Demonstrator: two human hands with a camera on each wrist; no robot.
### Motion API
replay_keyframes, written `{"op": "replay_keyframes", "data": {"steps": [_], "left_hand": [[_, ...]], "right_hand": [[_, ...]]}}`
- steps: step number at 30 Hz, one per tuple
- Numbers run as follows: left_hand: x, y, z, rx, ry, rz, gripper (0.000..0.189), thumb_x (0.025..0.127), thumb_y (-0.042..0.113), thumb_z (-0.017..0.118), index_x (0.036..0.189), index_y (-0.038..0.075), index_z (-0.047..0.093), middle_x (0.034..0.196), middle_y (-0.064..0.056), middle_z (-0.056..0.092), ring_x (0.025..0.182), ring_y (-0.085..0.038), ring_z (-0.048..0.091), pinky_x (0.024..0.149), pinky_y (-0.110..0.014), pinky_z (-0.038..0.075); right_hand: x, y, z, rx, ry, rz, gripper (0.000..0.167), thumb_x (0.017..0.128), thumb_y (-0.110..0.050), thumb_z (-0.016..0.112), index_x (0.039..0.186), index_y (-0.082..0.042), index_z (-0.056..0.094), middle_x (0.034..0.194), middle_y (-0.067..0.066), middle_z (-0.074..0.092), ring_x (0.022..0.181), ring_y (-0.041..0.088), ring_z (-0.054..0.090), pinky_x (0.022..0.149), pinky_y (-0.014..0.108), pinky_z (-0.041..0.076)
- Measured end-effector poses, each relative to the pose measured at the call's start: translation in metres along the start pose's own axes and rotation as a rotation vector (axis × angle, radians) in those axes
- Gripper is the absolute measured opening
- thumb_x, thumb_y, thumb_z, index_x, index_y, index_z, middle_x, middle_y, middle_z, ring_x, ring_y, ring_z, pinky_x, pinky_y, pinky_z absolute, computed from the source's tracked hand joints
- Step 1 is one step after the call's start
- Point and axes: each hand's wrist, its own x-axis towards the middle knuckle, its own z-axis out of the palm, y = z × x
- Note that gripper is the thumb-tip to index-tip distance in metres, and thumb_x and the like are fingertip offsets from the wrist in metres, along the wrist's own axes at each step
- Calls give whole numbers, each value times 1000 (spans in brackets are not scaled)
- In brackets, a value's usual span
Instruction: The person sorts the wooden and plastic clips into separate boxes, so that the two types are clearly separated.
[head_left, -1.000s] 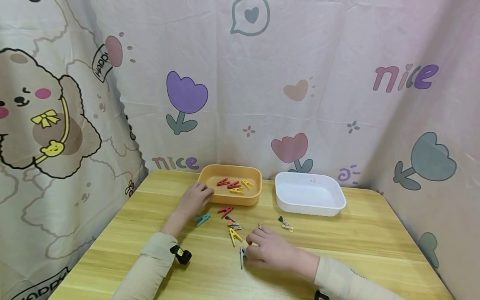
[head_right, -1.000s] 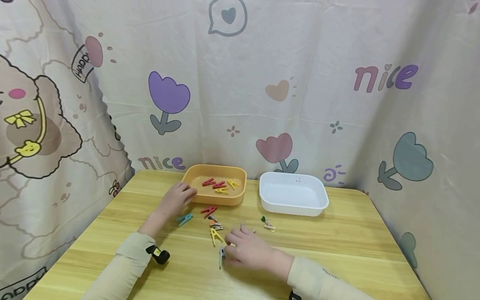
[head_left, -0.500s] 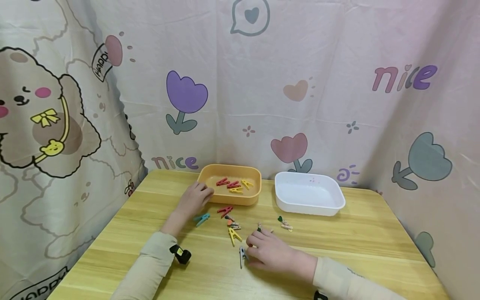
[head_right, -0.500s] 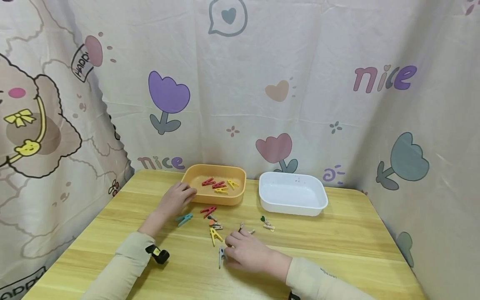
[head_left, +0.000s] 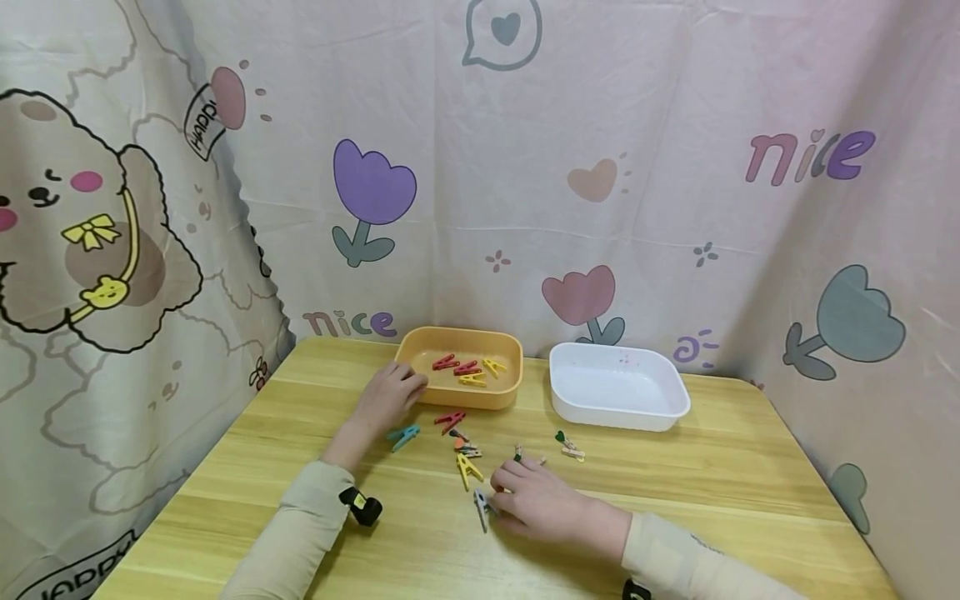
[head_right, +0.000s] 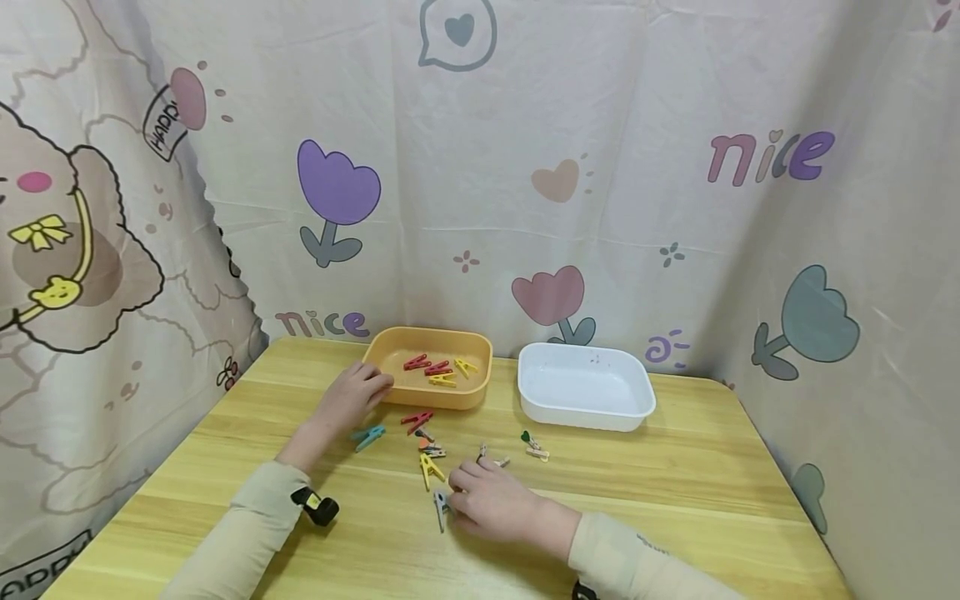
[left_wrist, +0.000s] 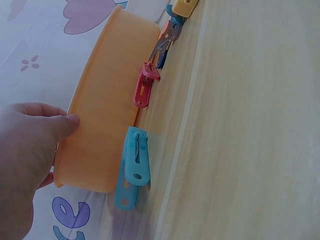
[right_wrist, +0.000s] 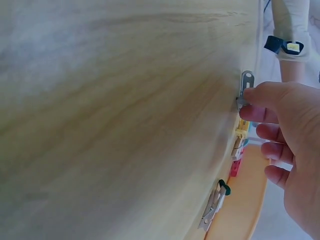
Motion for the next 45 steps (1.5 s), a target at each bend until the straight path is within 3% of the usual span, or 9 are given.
{"op": "replay_keyframes", "data": {"steps": [28, 45], "left_hand": [[-1, 0, 2, -5, 6, -11, 9, 88, 16, 71, 97, 13, 74, 85, -4, 61, 79, -21, 50, 71, -34, 46], [0, 0, 0, 2, 18, 2, 8, 88, 16, 72, 95, 14, 73, 84, -4, 61, 78, -20, 51, 70, -34, 45]], "right_hand": [[8, 13, -4, 29, -30, 104, 10, 90, -32, 67, 90, -23, 71, 105, -7, 60, 100, 10, 51, 86, 27, 44], [16, 46, -23, 3, 158, 144, 6, 87, -24, 72, 85, -20, 68, 99, -4, 58, 92, 14, 52, 77, 30, 42]]}}
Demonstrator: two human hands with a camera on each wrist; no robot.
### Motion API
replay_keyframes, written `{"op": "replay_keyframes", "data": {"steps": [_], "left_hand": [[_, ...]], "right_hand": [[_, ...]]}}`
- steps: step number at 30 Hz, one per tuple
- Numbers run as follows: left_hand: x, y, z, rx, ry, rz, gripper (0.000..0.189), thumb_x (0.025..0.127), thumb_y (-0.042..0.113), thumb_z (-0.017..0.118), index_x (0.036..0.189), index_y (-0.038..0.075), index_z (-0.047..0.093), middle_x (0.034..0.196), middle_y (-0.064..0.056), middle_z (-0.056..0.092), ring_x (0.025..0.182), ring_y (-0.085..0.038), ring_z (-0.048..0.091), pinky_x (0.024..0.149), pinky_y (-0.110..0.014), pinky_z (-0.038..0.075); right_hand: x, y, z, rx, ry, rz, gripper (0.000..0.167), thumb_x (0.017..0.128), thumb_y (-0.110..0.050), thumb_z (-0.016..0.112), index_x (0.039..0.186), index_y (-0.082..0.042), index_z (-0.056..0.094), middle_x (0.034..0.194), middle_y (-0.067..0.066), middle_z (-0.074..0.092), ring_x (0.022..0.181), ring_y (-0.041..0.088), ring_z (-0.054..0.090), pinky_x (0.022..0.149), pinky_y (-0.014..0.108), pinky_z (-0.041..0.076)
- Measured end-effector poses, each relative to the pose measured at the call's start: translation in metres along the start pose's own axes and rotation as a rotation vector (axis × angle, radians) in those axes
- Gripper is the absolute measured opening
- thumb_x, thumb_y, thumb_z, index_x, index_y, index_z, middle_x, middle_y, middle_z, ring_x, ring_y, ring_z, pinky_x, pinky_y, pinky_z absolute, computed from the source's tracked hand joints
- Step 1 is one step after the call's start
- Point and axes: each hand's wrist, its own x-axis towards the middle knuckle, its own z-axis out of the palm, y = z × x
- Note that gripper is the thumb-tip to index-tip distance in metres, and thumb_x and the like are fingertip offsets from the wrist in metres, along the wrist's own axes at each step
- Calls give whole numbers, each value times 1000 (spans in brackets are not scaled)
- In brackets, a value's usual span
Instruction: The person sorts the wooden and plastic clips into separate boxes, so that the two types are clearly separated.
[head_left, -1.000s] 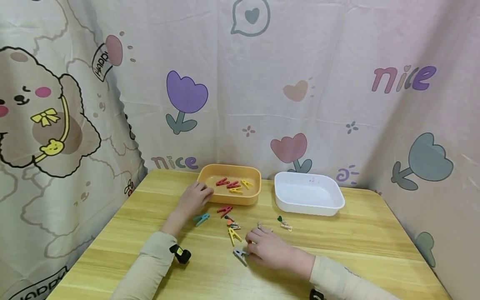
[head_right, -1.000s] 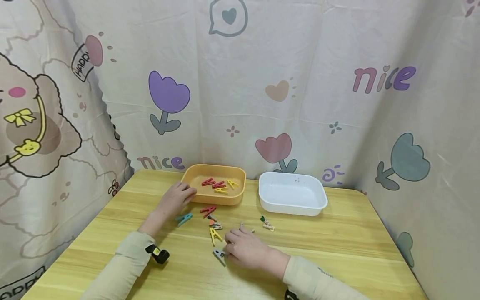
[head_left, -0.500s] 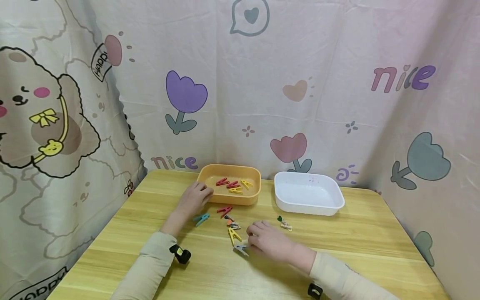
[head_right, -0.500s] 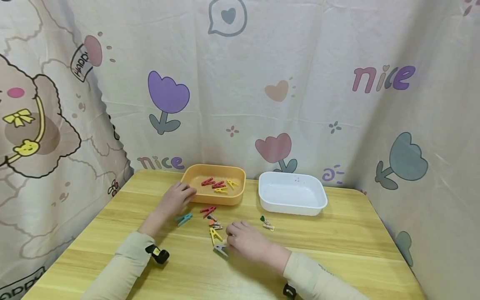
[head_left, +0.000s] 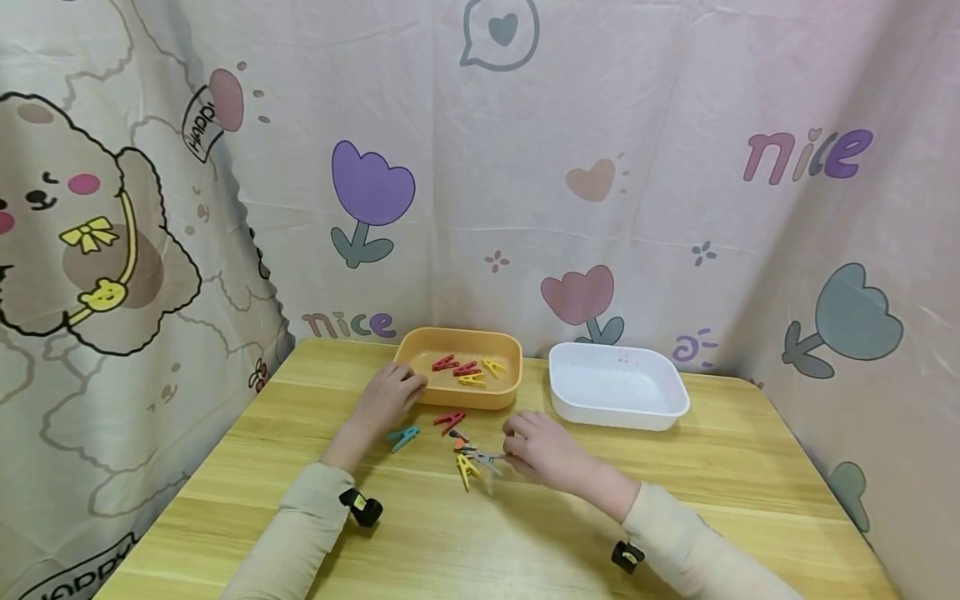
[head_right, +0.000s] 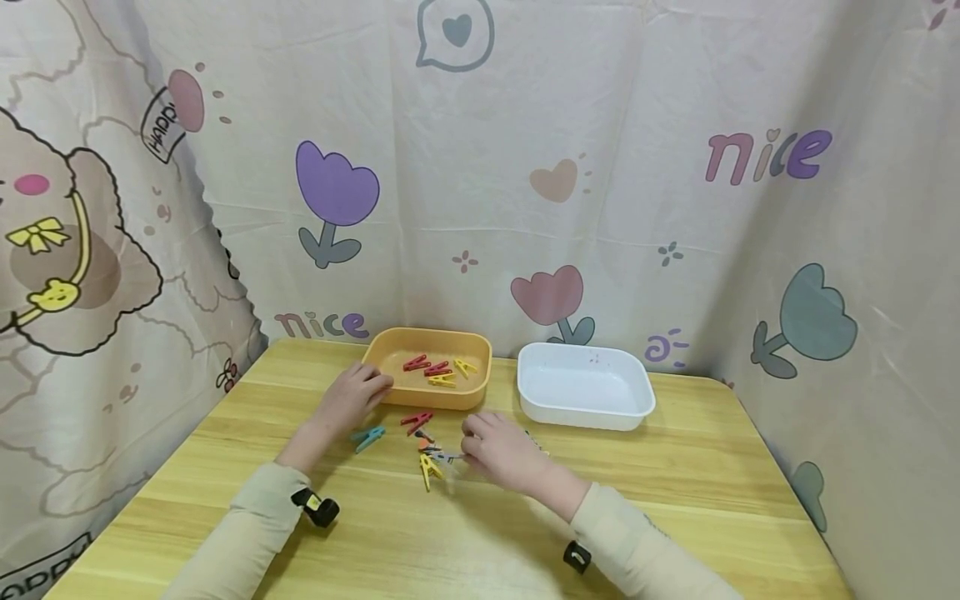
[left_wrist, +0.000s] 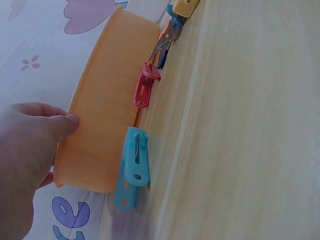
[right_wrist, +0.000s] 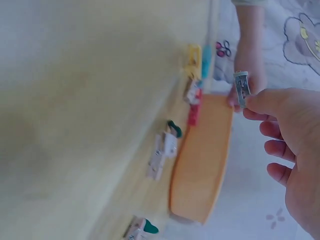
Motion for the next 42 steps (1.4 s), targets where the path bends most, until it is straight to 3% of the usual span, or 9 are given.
{"op": "replay_keyframes", "data": {"steps": [9, 25, 42], "left_hand": [[1, 1, 0, 8, -26, -22, 9, 89, 17, 71, 97, 14, 73, 87, -4, 61, 80, -20, 51, 71, -34, 47], [1, 2, 0, -14, 1, -12, 9, 86, 13, 74, 95, 12, 74, 85, -4, 60, 80, -22, 51, 71, -35, 46], [1, 4, -2, -23, -6, -29, 8, 88, 14, 72, 95, 12, 74, 86, -5, 61, 80, -22, 51, 69, -35, 46]], "right_hand": [[11, 17, -8, 4, 78, 55, 7, 84, -20, 75, 86, -19, 68, 96, -3, 57, 88, 16, 50, 73, 29, 37], [35, 48, -12, 8, 213, 76, 8, 81, -14, 78, 82, -15, 70, 92, 1, 58, 83, 19, 51, 71, 33, 40], [65, 71, 5, 0, 179, 161, 4, 84, -16, 75, 84, -15, 71, 94, 2, 58, 83, 19, 49, 68, 31, 37]]}}
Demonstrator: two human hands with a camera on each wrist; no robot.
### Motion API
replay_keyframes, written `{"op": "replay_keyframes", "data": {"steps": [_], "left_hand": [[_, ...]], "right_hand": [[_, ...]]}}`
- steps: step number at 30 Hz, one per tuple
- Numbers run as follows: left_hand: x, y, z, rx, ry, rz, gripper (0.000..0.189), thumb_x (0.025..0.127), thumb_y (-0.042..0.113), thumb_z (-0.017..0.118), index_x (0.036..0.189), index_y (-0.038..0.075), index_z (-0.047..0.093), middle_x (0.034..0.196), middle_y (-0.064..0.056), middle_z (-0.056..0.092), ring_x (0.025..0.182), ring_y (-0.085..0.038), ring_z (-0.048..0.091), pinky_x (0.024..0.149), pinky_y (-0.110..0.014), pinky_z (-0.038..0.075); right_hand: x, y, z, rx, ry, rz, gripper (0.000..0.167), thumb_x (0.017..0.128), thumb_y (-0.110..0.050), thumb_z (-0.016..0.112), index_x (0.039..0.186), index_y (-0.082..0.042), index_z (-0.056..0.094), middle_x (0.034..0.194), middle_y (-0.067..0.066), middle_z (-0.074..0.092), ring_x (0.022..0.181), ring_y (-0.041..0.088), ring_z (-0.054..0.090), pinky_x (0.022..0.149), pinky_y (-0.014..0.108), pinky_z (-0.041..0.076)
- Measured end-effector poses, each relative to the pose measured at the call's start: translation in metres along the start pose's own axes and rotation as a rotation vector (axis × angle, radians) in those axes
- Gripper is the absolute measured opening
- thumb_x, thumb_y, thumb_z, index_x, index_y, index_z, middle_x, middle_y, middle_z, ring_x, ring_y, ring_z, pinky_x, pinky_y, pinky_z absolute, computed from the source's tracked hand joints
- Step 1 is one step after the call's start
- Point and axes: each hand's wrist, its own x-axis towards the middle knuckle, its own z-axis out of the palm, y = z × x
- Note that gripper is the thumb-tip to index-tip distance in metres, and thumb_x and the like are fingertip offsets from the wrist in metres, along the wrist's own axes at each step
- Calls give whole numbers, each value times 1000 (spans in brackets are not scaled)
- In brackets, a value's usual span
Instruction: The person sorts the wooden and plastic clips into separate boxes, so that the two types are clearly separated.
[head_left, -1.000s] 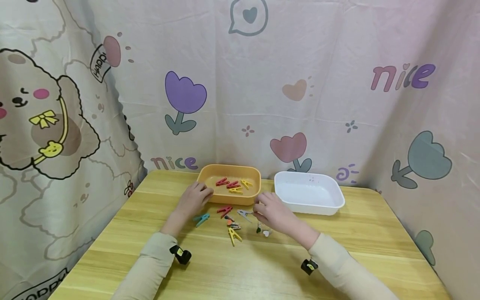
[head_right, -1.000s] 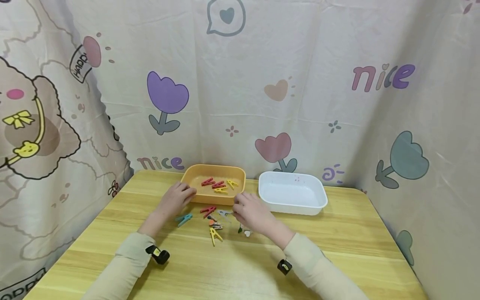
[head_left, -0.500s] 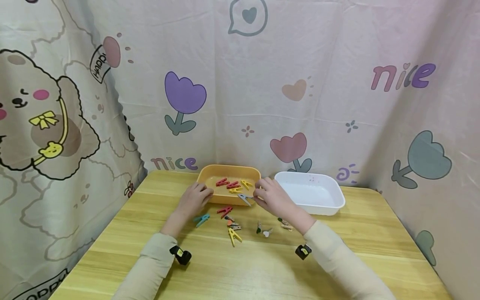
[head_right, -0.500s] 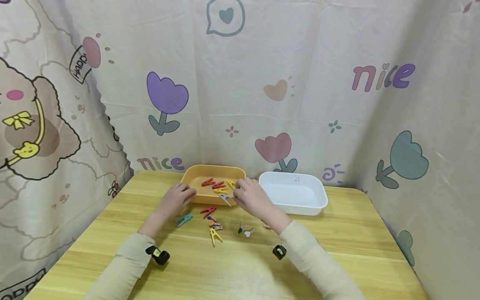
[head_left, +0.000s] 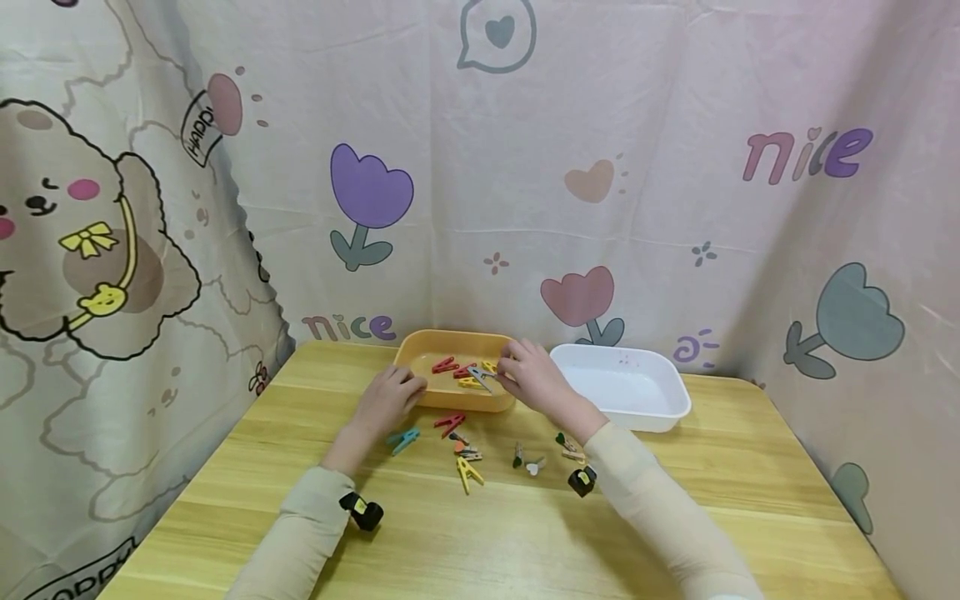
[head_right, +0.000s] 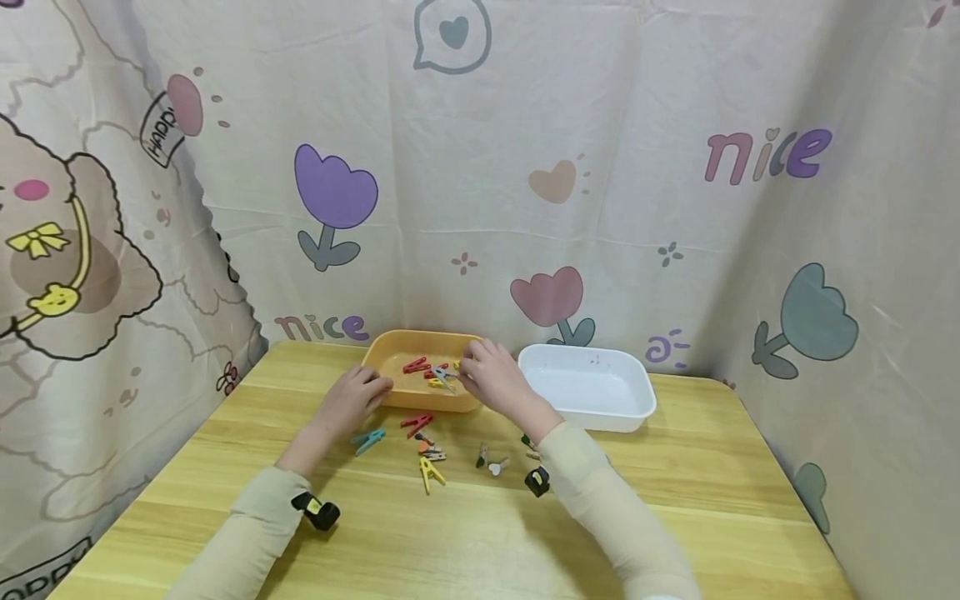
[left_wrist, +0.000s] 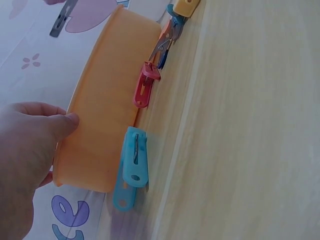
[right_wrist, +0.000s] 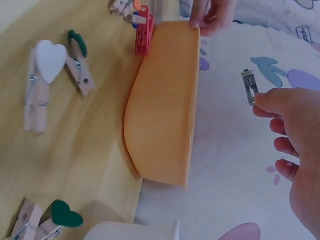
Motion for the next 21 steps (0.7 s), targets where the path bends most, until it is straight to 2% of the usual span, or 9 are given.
{"op": "replay_keyframes", "data": {"steps": [4, 12, 16, 21], "left_hand": [[-1, 0, 0, 8, -2, -6, 7, 88, 15, 71, 95, 13, 73, 86, -5, 61, 80, -22, 51, 69, -34, 45], [-1, 0, 1, 2, 35, 13, 8, 85, 13, 74, 93, 11, 73, 84, -5, 60, 78, -22, 50, 67, -36, 45], [0, 0, 1, 2, 16, 4, 8, 87, 14, 73, 95, 12, 74, 86, -5, 61, 80, -22, 51, 69, -36, 46], [0, 0, 0, 5, -16, -11, 9, 89, 16, 71, 97, 13, 74, 87, -5, 61, 81, -22, 51, 70, -35, 46]], "right_hand": [[7, 3, 7, 18, -20, 40, 4, 85, -15, 75, 83, -14, 71, 95, 3, 59, 85, 20, 51, 70, 33, 39], [22, 11, 25, 44, -34, 94, 5, 84, -15, 75, 83, -13, 71, 96, 5, 60, 88, 23, 53, 75, 37, 44], [29, 12, 36, 60, -46, 119, 5, 85, -15, 75, 82, -13, 71, 95, 5, 59, 86, 23, 53, 75, 37, 45], [37, 9, 45, 70, -112, 150, 5, 88, -18, 72, 86, -14, 73, 97, 4, 58, 89, 22, 51, 78, 36, 44]]}}
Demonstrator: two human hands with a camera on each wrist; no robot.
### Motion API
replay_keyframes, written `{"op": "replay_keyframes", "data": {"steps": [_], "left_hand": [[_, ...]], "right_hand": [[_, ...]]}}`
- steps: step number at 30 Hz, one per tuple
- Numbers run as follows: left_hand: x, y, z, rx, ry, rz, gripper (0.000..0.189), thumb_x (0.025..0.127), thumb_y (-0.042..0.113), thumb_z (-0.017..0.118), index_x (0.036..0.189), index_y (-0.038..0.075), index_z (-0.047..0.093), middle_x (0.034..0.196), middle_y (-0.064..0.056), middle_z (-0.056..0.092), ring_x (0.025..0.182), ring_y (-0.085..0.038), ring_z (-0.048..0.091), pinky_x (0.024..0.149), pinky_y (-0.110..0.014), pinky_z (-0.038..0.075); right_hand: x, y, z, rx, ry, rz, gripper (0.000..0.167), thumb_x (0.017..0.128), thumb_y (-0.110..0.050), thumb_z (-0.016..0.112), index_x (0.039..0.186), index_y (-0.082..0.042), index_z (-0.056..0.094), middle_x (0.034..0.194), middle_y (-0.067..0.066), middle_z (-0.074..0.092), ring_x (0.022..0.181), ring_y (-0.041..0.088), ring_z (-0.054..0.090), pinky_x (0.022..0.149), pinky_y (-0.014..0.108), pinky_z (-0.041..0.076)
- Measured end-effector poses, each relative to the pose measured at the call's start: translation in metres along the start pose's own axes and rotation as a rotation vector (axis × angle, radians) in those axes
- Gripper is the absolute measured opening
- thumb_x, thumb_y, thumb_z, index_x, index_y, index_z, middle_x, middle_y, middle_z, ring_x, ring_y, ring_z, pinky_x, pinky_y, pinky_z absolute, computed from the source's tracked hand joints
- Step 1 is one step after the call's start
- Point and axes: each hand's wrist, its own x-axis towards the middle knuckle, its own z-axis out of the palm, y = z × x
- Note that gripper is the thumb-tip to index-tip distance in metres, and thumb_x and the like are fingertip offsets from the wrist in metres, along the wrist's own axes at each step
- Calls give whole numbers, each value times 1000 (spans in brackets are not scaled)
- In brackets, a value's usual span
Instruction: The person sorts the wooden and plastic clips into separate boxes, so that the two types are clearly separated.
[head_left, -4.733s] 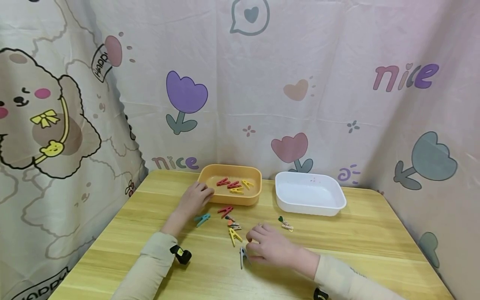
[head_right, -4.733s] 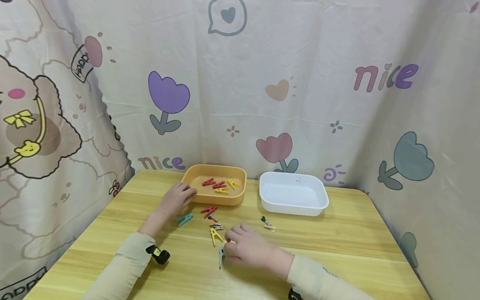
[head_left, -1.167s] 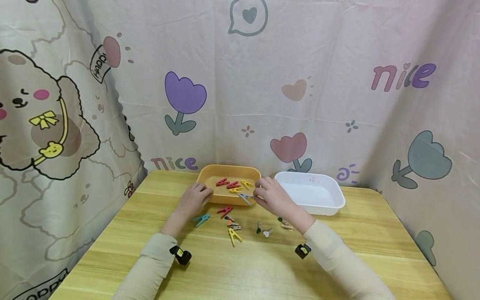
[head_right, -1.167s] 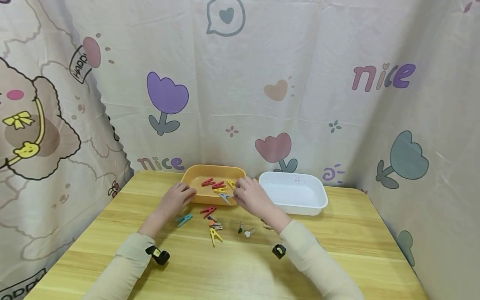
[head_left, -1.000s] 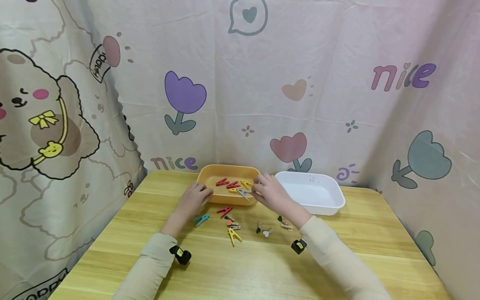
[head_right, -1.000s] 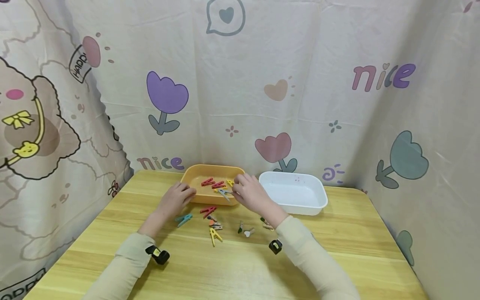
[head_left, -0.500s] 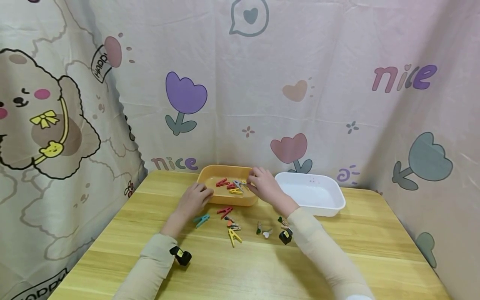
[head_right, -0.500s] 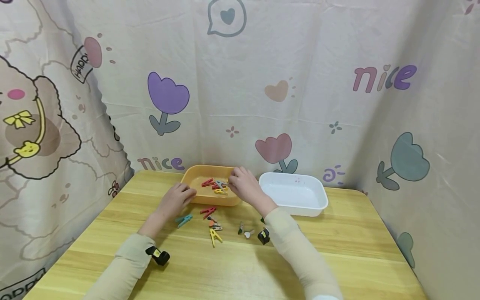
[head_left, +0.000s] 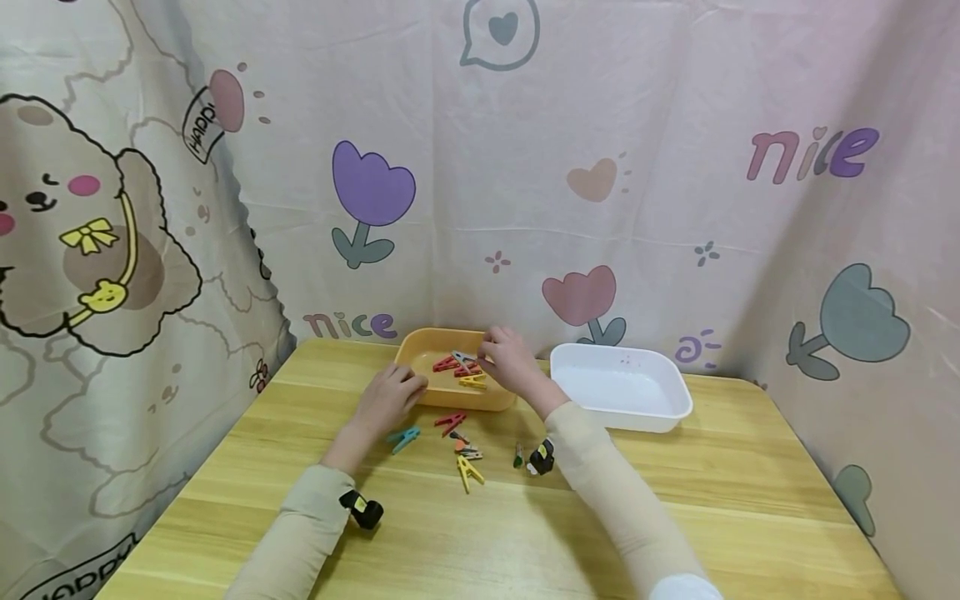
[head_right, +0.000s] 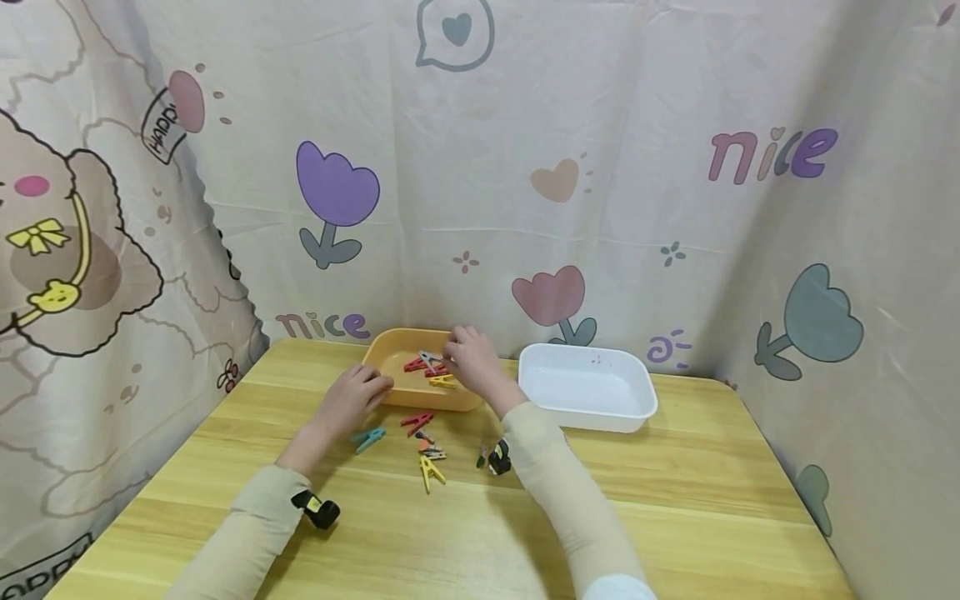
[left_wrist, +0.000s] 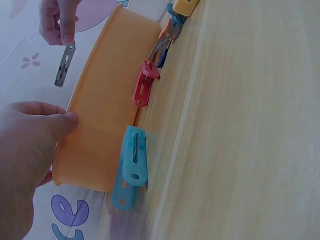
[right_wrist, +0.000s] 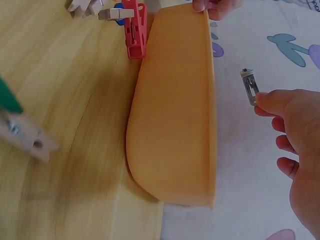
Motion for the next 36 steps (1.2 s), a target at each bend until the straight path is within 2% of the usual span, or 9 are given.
{"op": "replay_keyframes", "data": {"steps": [5, 9, 15, 21, 24, 30, 36], "left_hand": [[0, -1, 0, 8, -2, 9, 8, 90, 17, 70, 97, 14, 73, 88, -4, 61, 81, -21, 51, 69, -34, 45], [0, -2, 1, 9, 8, 18, 8, 89, 16, 70, 96, 14, 73, 88, -4, 62, 81, -21, 52, 70, -35, 46], [0, -4, 2, 10, 10, 27, 8, 89, 17, 70, 96, 14, 73, 88, -5, 62, 81, -22, 53, 70, -35, 46], [0, -5, 4, 4, 30, 44, 8, 89, 17, 71, 96, 13, 73, 87, -5, 62, 80, -22, 53, 69, -35, 46], [0, -5, 5, 3, 41, 51, 8, 88, 16, 72, 95, 13, 73, 86, -5, 62, 79, -22, 53, 69, -36, 46], [1, -4, 4, 9, 47, 56, 9, 86, 15, 73, 95, 12, 73, 85, -5, 62, 78, -22, 52, 68, -36, 46], [0, -4, 4, 6, 58, 58, 9, 85, 13, 75, 94, 12, 73, 84, -5, 62, 77, -22, 52, 67, -36, 46]], "right_hand": [[7, -6, 6, 23, -43, 48, 6, 89, -18, 71, 87, -14, 73, 97, 4, 58, 90, 21, 50, 80, 36, 43], [11, -6, 14, 3, -74, 53, 6, 90, -18, 70, 88, -14, 72, 98, 4, 57, 90, 22, 50, 80, 36, 44], [13, -4, 26, 6, -69, 80, 6, 90, -17, 69, 85, -13, 72, 96, 5, 58, 88, 23, 51, 78, 37, 45], [15, -7, 40, 6, -63, 158, 8, 89, -18, 71, 82, -13, 72, 96, 5, 60, 90, 23, 54, 81, 38, 46], [14, -11, 44, -8, -84, 193, 10, 89, -22, 72, 84, -13, 72, 98, 6, 60, 93, 24, 54, 81, 41, 47], [11, -18, 49, -5, -181, 265, 22, 91, -34, 68, 91, -12, 69, 104, 7, 55, 97, 25, 49, 80, 43, 44], [9, -18, 50, 3, -163, 263, 22, 92, -32, 67, 95, -11, 69, 104, 7, 55, 97, 25, 49, 81, 43, 45]]}}
